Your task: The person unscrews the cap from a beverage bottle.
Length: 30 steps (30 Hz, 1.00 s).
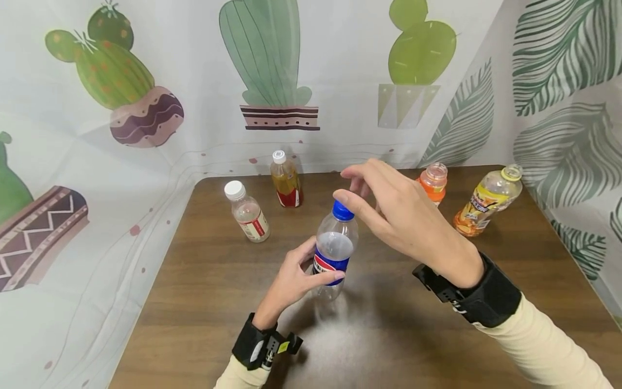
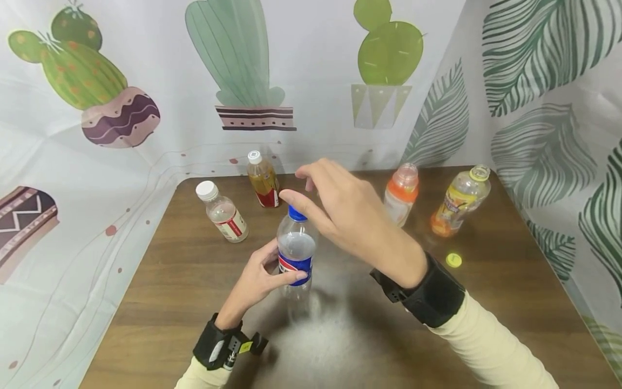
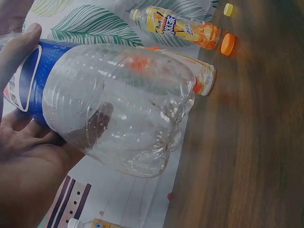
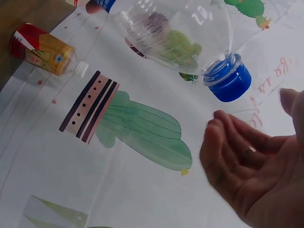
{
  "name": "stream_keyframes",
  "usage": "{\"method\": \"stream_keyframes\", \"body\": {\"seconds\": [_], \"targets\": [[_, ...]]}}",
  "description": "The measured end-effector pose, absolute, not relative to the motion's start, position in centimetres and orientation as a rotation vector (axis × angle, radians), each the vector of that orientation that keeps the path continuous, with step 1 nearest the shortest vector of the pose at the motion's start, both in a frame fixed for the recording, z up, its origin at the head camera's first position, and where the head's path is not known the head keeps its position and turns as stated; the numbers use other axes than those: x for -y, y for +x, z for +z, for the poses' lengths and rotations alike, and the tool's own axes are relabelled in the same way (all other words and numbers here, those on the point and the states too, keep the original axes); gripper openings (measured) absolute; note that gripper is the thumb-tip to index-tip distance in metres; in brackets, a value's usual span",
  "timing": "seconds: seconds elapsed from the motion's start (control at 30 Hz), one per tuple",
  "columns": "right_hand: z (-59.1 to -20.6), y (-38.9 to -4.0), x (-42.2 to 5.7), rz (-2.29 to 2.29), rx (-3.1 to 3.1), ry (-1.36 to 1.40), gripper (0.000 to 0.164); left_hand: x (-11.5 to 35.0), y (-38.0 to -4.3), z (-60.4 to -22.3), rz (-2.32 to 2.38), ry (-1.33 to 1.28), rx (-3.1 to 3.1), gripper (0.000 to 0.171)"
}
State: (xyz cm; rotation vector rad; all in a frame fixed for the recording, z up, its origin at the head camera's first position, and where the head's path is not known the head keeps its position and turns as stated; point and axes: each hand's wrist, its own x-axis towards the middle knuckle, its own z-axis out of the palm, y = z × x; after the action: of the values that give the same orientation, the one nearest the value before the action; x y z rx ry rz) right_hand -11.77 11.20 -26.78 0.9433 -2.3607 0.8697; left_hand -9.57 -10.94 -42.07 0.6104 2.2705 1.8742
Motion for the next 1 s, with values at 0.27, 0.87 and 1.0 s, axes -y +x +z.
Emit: {"method": "stream_keyframes", "body": {"seconds": [0.27, 0.87, 1.0], "targets": [[-26.5, -11.0, -10.3, 0.666, 2.633, 0.62, 0.046, 10.9, -9.5, -41.8, 1.878, 0.608, -2.333, 0.062], [-26.2, -11.1, -9.9, 0.629, 2.703, 0.799, 0.037, 11.1, -9.4, -41.9, 1.775, 0.582, -2.422, 0.063], [-25.9, -11.0, -10.1, 0.624, 2.716, 0.858, 0.032, 11.1, -9.4, -41.9, 1.799, 0.594, -2.383, 0.063]]}}
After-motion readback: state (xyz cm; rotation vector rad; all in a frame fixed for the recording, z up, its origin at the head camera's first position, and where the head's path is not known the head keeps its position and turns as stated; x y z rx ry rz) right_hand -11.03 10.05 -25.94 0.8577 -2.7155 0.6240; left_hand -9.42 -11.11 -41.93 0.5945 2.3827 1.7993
